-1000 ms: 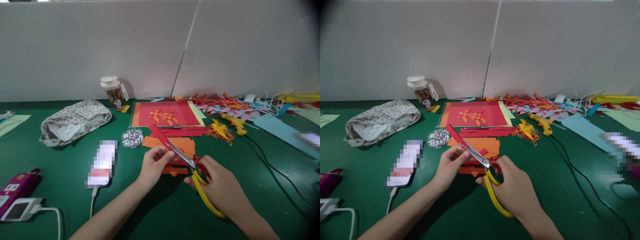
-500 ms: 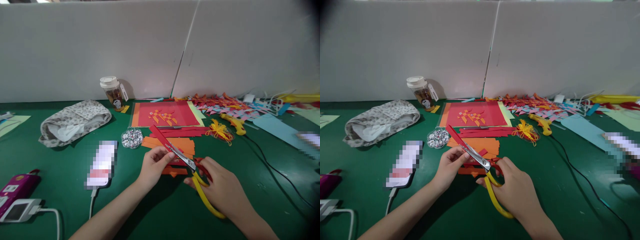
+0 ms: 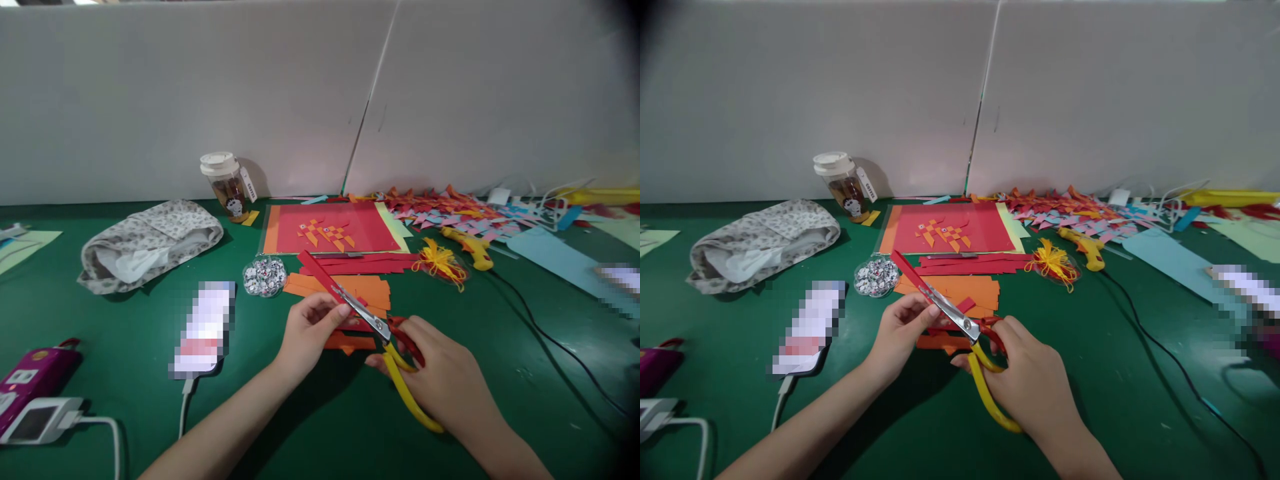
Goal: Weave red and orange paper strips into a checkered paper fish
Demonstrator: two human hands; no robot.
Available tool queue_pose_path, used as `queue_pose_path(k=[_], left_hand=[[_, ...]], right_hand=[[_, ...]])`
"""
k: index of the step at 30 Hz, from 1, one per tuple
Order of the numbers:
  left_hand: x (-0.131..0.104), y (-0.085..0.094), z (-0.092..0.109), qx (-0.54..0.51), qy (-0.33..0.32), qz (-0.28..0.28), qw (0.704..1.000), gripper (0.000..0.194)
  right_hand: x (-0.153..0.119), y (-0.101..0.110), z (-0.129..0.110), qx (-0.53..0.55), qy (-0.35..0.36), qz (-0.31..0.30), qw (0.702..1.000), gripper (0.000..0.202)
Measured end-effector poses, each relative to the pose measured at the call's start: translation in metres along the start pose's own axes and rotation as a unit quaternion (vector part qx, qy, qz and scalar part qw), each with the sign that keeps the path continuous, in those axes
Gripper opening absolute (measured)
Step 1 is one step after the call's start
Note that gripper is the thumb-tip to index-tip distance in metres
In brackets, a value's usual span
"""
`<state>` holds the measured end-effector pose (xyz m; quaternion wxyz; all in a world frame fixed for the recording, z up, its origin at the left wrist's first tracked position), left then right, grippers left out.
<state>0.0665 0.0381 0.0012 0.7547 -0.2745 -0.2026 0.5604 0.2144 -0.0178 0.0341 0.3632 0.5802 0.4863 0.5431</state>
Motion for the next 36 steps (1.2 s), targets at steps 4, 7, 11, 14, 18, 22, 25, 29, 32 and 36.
queue_pose_path(k=[4,7,11,14,18,22,25,29,32,36], left_hand=[[0.0,0.0,0.0,-0.005,0.003,0.005,1.0,0.012],[0.001,0.001,-0.001,0.001,0.003,0.007,1.0,0.014],[0.001,0.003,-0.002,0.025,0.006,0.016,1.0,0.017],[0.0,0.002,-0.003,0.046,0.009,0.009,0.999,0.019],[0.0,-0.001,-0.006,0.044,0.027,-0.02,0.998,0.025],[0.003,0.004,0.001,0.027,-0.004,0.006,1.0,0.024],[0.005,0.009,0.01,0.025,-0.035,0.026,0.999,0.018],[0.006,0.008,0.014,0.048,-0.027,0.015,0.998,0.018],[0.005,0.009,0.013,0.053,-0.024,0.02,0.998,0.02],[0.004,0.007,0.011,0.072,-0.035,0.008,0.997,0.02]], right_hand=[[-0.001,-0.001,-0.001,-0.01,0.007,0.017,1.0,0.029],[-0.002,-0.001,-0.001,-0.014,0.013,0.023,1.0,0.03],[-0.002,0.0,-0.002,-0.016,0.011,0.023,1.0,0.03],[-0.002,0.001,0.0,-0.011,-0.005,0.021,1.0,0.029],[-0.002,0.002,0.005,0.001,-0.017,0.009,1.0,0.027],[-0.004,0.001,0.005,-0.012,-0.005,0.004,1.0,0.027],[-0.006,-0.001,0.004,-0.022,0.005,0.007,1.0,0.029],[-0.008,-0.001,0.002,-0.033,0.01,0.018,0.999,0.031],[-0.009,-0.001,0.002,-0.035,0.006,0.014,0.999,0.029],[-0.008,-0.002,-0.001,-0.036,0.006,-0.006,0.999,0.026]])
Point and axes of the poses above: each hand's wrist, its own x-axis towards the middle knuckle, its own y-axis out of the back of the hand, z = x × y, the point moved 7 cm from there along x, towards the middle knuckle, and after that the axes turned 6 degrees about -x, right-handed, at the moved point
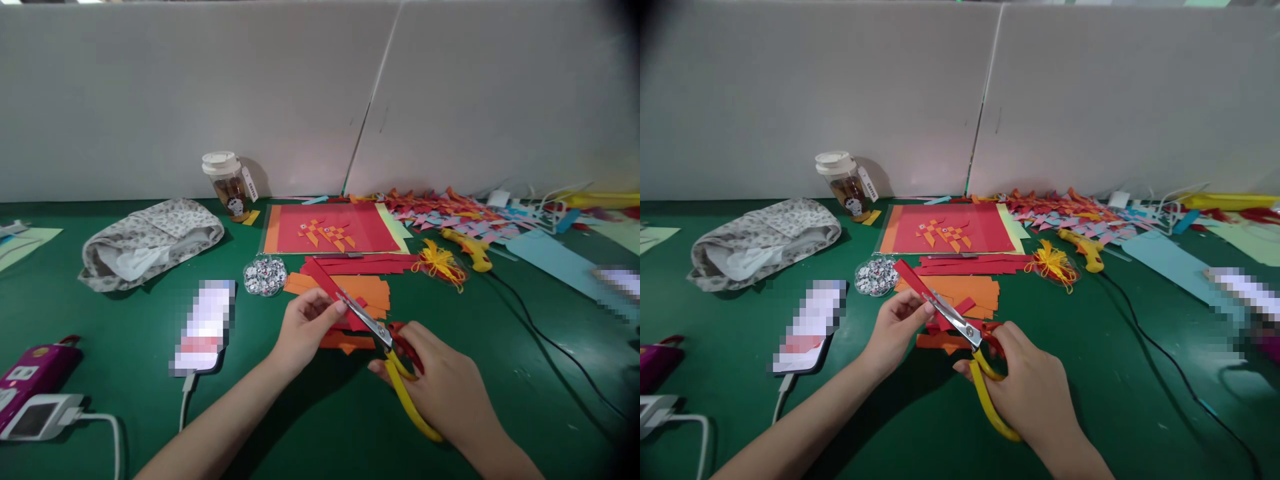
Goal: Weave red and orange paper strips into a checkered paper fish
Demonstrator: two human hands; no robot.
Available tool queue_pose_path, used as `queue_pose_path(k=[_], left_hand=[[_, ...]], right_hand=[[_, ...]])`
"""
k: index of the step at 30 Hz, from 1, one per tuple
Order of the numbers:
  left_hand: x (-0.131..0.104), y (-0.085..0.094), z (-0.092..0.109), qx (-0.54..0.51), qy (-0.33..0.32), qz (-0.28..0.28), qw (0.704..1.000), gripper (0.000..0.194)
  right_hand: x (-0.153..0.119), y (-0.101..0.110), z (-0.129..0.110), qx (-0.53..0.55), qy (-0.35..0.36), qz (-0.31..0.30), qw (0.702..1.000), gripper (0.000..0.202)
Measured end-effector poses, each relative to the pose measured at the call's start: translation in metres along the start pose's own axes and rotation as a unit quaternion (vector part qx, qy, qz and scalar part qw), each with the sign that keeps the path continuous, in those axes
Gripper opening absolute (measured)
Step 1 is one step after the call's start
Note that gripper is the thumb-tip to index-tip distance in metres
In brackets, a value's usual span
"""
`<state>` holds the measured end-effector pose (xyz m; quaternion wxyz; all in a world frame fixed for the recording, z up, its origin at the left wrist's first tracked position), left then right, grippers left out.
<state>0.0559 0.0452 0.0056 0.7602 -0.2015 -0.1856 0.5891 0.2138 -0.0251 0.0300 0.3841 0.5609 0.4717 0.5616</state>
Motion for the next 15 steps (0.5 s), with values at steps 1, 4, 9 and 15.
queue_pose_path(k=[1,4,9,15], left_hand=[[-0.0003,-0.0006,-0.0006,0.003,-0.002,-0.002,1.0,0.02],[-0.001,-0.0009,-0.0022,0.002,-0.001,0.002,1.0,0.02],[-0.0023,-0.0009,-0.003,-0.013,0.0,0.002,1.0,0.018],[-0.0018,0.0015,-0.0026,0.011,-0.003,0.015,1.0,0.021]], right_hand=[[0.0001,-0.0001,-0.0007,-0.001,0.0,-0.001,1.0,0.026],[-0.0001,-0.0006,-0.002,0.005,-0.002,-0.002,1.0,0.027],[-0.0012,0.0,-0.0022,0.021,-0.003,0.012,1.0,0.028],[0.0009,0.0051,-0.004,0.01,0.006,0.026,1.0,0.034]])
Point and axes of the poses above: each hand's wrist, its own x-axis towards the middle knuckle, its own y-axis out of the back of the hand, z = x × y, the point moved 7 cm from there along x, towards the middle knuckle, and after that the axes turned 6 degrees about -x, right-handed, at the moved point
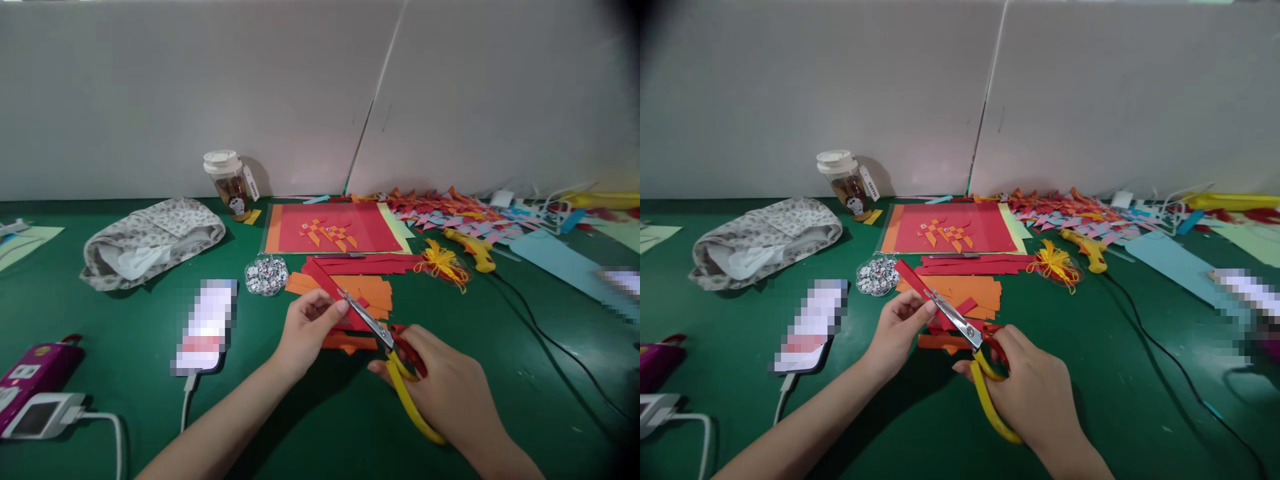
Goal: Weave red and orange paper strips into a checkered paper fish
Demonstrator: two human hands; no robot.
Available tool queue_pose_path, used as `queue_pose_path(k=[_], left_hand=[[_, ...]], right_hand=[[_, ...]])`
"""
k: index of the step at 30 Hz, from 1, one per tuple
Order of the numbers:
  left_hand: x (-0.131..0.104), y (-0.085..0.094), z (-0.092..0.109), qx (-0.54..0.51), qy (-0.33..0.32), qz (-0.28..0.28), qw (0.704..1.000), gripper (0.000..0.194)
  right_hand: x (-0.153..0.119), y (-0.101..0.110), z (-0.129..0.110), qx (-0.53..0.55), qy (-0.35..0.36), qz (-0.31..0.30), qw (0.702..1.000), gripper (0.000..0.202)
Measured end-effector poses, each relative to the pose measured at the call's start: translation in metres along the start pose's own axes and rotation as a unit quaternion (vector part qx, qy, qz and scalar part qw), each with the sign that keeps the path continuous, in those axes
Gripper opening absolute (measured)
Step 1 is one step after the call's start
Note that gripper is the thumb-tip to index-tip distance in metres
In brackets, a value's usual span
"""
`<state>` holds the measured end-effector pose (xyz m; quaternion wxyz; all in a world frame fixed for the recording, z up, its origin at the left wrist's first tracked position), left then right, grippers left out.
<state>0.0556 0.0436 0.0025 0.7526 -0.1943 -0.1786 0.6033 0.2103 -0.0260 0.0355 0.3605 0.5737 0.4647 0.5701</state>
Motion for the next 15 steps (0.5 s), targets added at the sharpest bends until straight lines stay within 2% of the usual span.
queue_pose_path(k=[6,15], left_hand=[[-0.001,-0.0051,-0.0024,-0.003,0.024,-0.031,0.999,0.022],[-0.0006,-0.0042,-0.0041,-0.009,0.03,-0.037,0.999,0.021]], right_hand=[[0.0022,-0.0005,-0.0016,-0.007,0.007,-0.03,1.0,0.029],[0.0017,0.0014,-0.0001,0.001,0.011,-0.016,1.0,0.03]])
Point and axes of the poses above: each hand's wrist, its own x-axis towards the middle knuckle, its own y-axis out of the back of the hand, z = x × y, the point moved 7 cm from there along x, towards the middle knuckle, and after that the axes turned 6 degrees about -x, right-handed, at the moved point
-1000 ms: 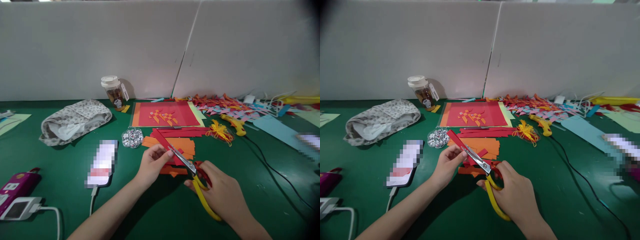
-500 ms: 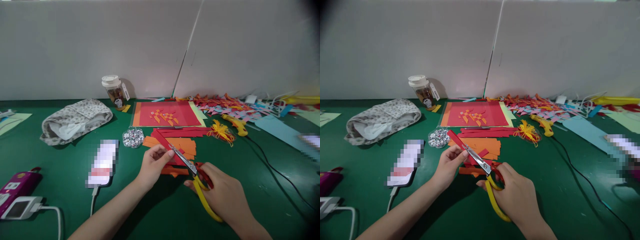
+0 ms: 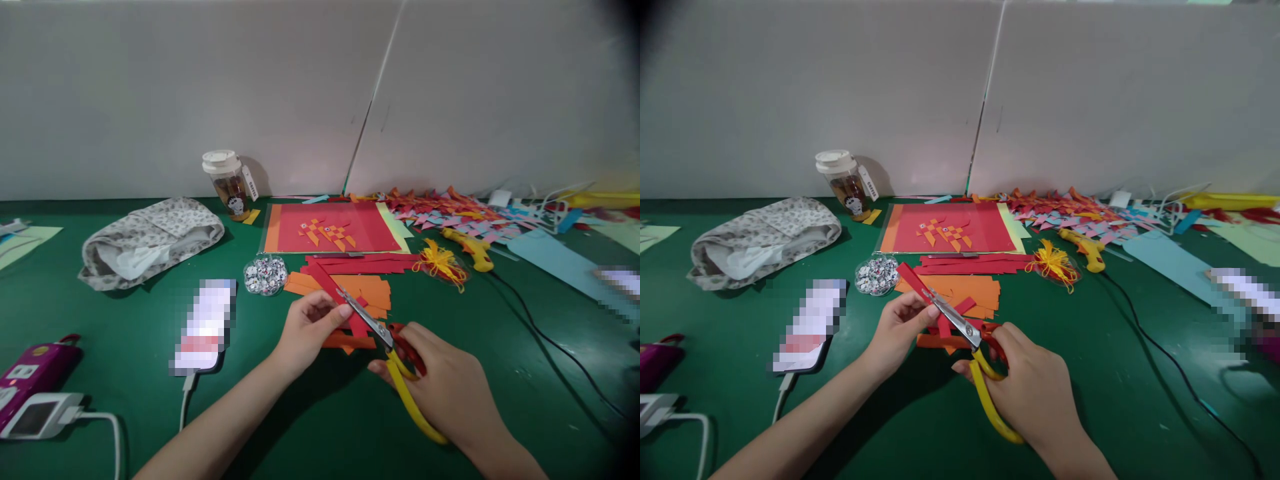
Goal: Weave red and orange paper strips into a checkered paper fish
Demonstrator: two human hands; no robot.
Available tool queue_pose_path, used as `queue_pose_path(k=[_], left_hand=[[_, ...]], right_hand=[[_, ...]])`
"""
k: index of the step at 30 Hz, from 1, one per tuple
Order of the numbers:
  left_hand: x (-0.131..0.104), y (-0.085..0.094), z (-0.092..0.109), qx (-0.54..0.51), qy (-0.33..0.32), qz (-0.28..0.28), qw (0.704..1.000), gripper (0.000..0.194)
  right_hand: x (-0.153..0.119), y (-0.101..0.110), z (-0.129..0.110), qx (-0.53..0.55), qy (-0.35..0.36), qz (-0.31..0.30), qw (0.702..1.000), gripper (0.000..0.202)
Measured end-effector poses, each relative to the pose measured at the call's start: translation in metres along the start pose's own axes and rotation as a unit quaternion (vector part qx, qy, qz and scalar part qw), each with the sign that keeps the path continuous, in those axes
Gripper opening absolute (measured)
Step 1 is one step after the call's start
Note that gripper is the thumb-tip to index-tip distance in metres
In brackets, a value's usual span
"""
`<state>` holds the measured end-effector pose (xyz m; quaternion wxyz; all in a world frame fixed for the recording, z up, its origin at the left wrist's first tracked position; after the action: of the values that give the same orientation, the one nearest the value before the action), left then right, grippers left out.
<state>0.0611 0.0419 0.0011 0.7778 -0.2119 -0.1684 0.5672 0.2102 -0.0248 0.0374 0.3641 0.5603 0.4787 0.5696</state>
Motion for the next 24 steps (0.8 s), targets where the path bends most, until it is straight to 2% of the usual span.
queue_pose_path(k=[8,17,24], left_hand=[[0.0002,-0.0025,-0.0042,0.009,0.016,-0.031,0.999,0.021],[0.0012,-0.0021,-0.0044,0.016,0.013,-0.035,0.999,0.023],[0.0002,-0.0056,-0.0033,0.018,0.002,-0.051,0.999,0.02]], right_hand=[[0.0019,0.0,-0.0012,-0.004,-0.001,-0.024,1.0,0.032],[0.0004,0.0027,0.0,-0.004,0.008,0.014,1.0,0.031],[0.0037,0.0021,-0.0016,-0.011,0.006,0.005,1.0,0.031]])
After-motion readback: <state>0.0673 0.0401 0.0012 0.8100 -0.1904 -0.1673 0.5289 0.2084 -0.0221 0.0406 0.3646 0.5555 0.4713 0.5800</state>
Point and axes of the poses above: each hand's wrist, its own x-axis towards the middle knuckle, its own y-axis out of the back of the hand, z = x × y, the point moved 7 cm from there along x, towards the middle knuckle, and after that the axes turned 6 degrees about -x, right-handed, at the moved point
